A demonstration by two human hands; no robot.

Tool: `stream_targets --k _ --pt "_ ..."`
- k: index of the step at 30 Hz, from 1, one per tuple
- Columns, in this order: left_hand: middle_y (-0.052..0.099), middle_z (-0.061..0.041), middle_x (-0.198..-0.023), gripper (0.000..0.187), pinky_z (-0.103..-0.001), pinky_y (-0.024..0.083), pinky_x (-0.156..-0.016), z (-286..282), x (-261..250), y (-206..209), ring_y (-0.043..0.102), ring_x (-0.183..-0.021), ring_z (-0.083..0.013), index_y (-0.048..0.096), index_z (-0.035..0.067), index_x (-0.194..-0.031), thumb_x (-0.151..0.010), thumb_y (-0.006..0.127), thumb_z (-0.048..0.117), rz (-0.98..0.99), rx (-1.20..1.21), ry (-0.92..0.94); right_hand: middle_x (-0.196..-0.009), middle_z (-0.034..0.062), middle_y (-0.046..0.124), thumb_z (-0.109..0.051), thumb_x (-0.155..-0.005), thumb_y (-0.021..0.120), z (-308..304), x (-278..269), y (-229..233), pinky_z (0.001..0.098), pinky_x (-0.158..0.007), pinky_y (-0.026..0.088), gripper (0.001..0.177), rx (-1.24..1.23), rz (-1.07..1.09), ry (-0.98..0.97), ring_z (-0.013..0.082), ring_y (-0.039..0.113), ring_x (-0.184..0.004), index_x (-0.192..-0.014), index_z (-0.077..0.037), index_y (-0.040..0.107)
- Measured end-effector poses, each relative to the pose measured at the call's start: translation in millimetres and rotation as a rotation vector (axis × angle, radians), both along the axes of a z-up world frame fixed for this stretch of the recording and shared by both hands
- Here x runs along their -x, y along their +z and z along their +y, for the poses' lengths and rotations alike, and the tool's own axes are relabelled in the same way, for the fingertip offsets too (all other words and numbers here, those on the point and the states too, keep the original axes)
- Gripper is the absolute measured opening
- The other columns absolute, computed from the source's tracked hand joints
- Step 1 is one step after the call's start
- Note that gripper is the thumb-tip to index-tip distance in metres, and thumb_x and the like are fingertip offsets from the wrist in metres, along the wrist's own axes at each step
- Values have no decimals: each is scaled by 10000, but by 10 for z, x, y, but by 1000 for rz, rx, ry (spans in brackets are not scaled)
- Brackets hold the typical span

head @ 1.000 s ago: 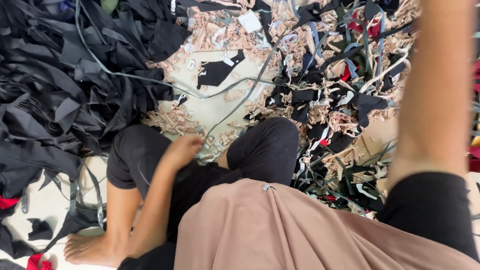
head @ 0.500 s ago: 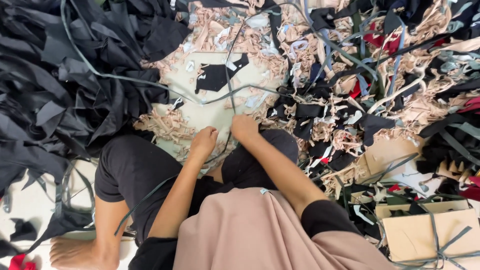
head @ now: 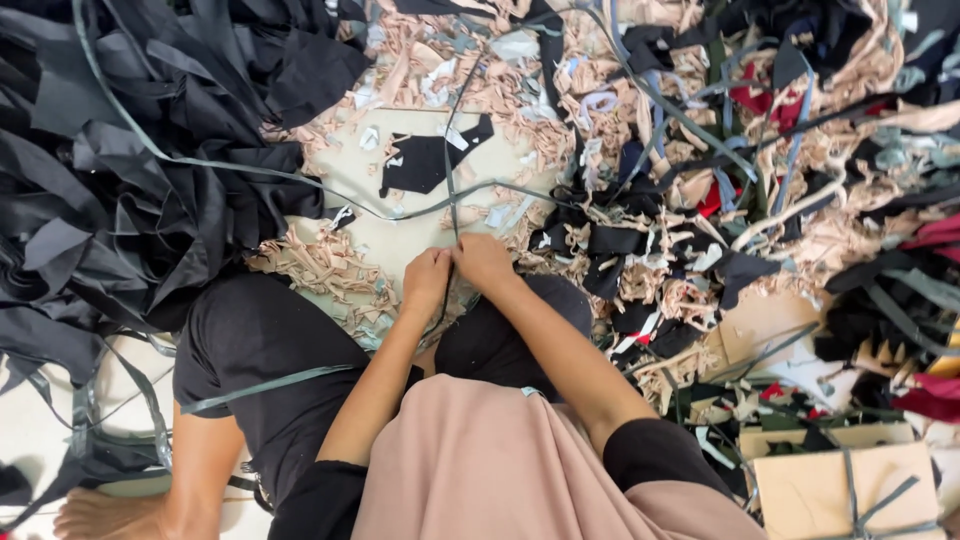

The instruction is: The person sits on the floor and ties a cardboard box with a plastic strap. They then fold black and beige garments and place them into the box.

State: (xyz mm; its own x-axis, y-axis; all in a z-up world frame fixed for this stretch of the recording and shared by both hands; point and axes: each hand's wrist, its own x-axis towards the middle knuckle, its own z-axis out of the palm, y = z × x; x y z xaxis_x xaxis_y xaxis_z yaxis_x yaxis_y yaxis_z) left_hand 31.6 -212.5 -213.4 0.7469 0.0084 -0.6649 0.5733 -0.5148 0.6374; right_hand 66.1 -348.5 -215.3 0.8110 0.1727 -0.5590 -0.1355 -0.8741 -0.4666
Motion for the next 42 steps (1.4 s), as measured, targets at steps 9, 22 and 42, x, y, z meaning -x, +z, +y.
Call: stream_targets --k 9,22,42 --pt "706 -219 -1170 382 -534 536 -966 -103 -230 151 663 -1147 -411 661 42 -1269 -1053 498 312 -146 -99 15 -912 234 729 -349 -931 640 44 90 180 560 -830 581 279 82 42 -77 480 714 -1004 -931 -73 684" --pt "703 -194 -951 229 -497 580 -850 -269 -54 -79 715 -978 -396 648 32 -1024 -1008 588 253 -219 -293 -72 -1001 217 748 -349 -953 568 -363 -573 232 579 -941 529 352 54 26 -70 445 700 -1073 -1094 -92 763" --pt "675 -225 -996 280 -479 578 -819 -85 327 -388 688 -1002 -381 620 -14 -1066 -1062 429 191 -190 -146 -103 -1079 117 673 -426 -1024 583 -69 -10 504 554 -930 539 279 23 -196 -119 397 692 -1058 -1189 -213 511"
